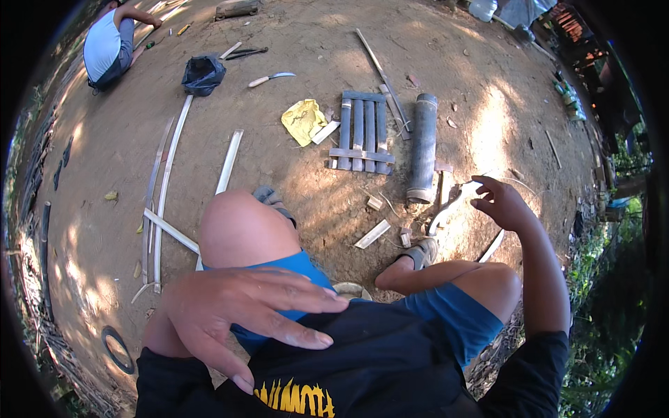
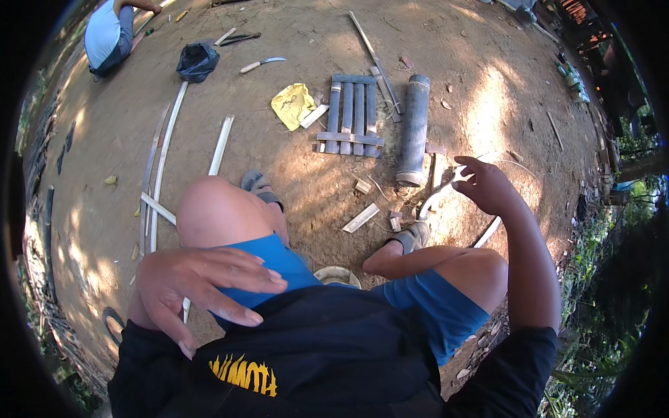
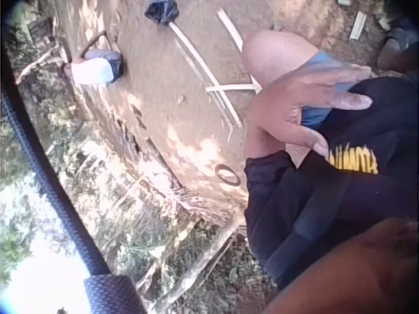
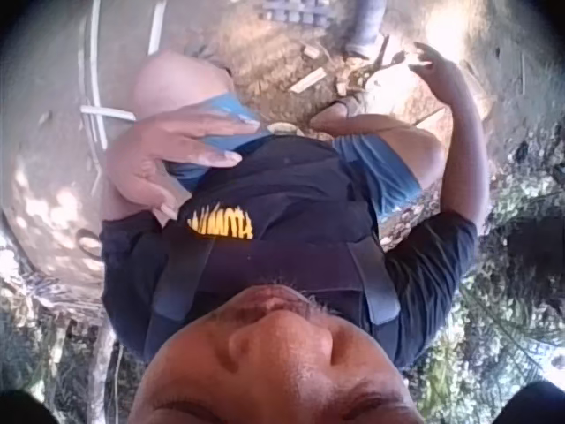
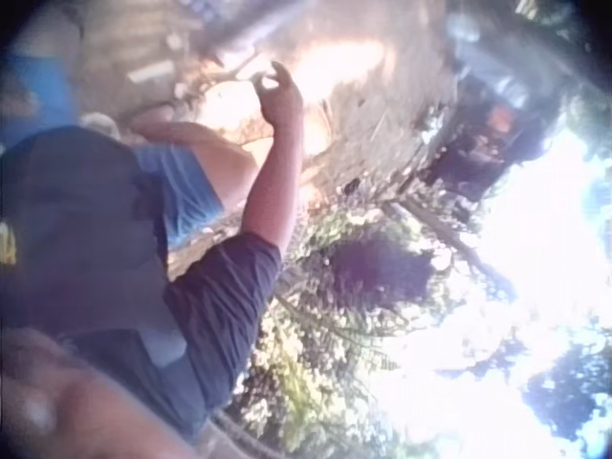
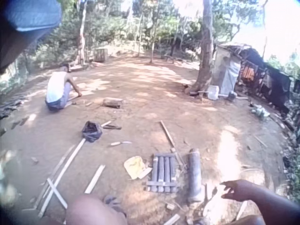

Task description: The person saws a piece of bamboo, fits it into a wooden frame, and hammers it into place using the back of an axe.

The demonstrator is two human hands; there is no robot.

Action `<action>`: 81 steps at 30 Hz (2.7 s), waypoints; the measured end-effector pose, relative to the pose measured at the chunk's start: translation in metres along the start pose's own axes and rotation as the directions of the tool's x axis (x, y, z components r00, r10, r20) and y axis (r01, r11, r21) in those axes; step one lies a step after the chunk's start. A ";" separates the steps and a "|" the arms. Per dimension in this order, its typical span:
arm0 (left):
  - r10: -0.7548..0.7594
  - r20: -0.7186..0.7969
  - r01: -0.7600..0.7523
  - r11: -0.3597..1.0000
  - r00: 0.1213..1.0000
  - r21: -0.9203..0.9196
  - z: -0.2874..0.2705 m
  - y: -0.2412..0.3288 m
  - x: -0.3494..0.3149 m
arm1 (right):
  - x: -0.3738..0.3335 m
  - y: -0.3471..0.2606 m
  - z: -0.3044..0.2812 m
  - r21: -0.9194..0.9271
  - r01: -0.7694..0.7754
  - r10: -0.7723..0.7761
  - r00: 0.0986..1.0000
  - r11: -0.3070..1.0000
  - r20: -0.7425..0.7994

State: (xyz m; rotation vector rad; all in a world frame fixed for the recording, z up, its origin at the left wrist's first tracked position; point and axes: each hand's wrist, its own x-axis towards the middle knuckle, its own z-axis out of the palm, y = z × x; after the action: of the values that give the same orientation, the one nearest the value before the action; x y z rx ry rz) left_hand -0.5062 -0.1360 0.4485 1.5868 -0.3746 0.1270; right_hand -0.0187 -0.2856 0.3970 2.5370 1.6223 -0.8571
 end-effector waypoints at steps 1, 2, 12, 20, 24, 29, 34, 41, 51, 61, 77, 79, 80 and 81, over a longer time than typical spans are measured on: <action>-0.033 -0.055 0.034 0.999 0.998 0.024 -0.010 0.000 0.003 | 0.012 0.000 0.000 0.026 0.041 -0.042 0.997 0.999 0.058; -0.100 -0.120 0.106 0.993 0.988 0.052 -0.020 0.001 0.008 | 0.028 0.002 0.005 0.048 0.044 -0.049 0.993 0.998 0.103; -0.778 -0.532 0.931 0.360 0.334 0.058 -0.105 -0.099 0.040 | 0.250 0.031 0.105 -0.014 0.301 -0.295 0.941 0.954 0.166; -0.810 -0.532 0.967 0.243 0.248 0.080 -0.152 -0.375 0.048 | 0.325 0.054 0.260 0.411 -0.143 0.177 0.983 0.900 -0.047; -0.576 -0.805 0.931 0.354 0.143 -0.088 -0.173 -0.489 0.075 | 0.349 0.064 0.277 0.456 -0.118 0.205 0.968 0.882 -0.146; -0.585 -0.809 0.995 0.098 0.065 0.009 -0.180 -0.527 0.100 | 0.360 0.077 0.299 0.542 -0.170 0.233 0.971 0.823 -0.049; -0.629 -0.771 0.967 0.243 0.102 -0.070 -0.188 -0.536 0.097 | 0.362 0.062 0.287 0.681 -0.161 0.213 0.977 0.714 0.008; -0.518 -0.849 0.867 0.464 0.102 -0.179 -0.158 -0.515 0.049 | 0.344 0.026 0.295 0.650 -0.088 0.147 0.988 0.755 -0.037; -0.479 -0.848 0.588 0.626 -0.227 -0.512 -0.102 -0.462 -0.125 | 0.350 -0.141 0.344 0.360 0.173 -0.205 0.977 0.917 0.053; -0.417 -0.842 0.670 0.520 -0.342 -0.529 -0.086 -0.473 -0.159 | 0.364 -0.179 0.362 0.158 0.230 -0.248 0.963 0.960 0.103; -0.354 -0.879 0.798 0.400 -0.319 -0.451 -0.082 -0.469 -0.147 | 0.364 -0.166 0.362 0.161 0.222 -0.242 0.963 0.962 0.121; -0.332 -0.889 0.842 0.336 -0.314 -0.423 -0.077 -0.465 -0.138 | 0.359 -0.164 0.358 0.168 0.199 -0.223 0.965 0.965 0.140; -0.319 -0.896 0.855 0.319 -0.309 -0.408 -0.074 -0.466 -0.135 | 0.359 -0.162 0.358 0.167 0.189 -0.213 0.967 0.968 0.138; -0.303 -0.904 0.868 0.304 -0.302 -0.392 -0.074 -0.467 -0.133 | 0.359 -0.159 0.359 0.167 0.182 -0.205 0.970 0.969 0.132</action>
State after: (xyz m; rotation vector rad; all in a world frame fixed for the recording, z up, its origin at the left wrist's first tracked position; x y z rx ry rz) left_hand -0.4730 -0.0378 -0.0311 1.5697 1.8673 0.3245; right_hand -0.1976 -0.0164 -0.0255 2.3654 1.8463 -1.2018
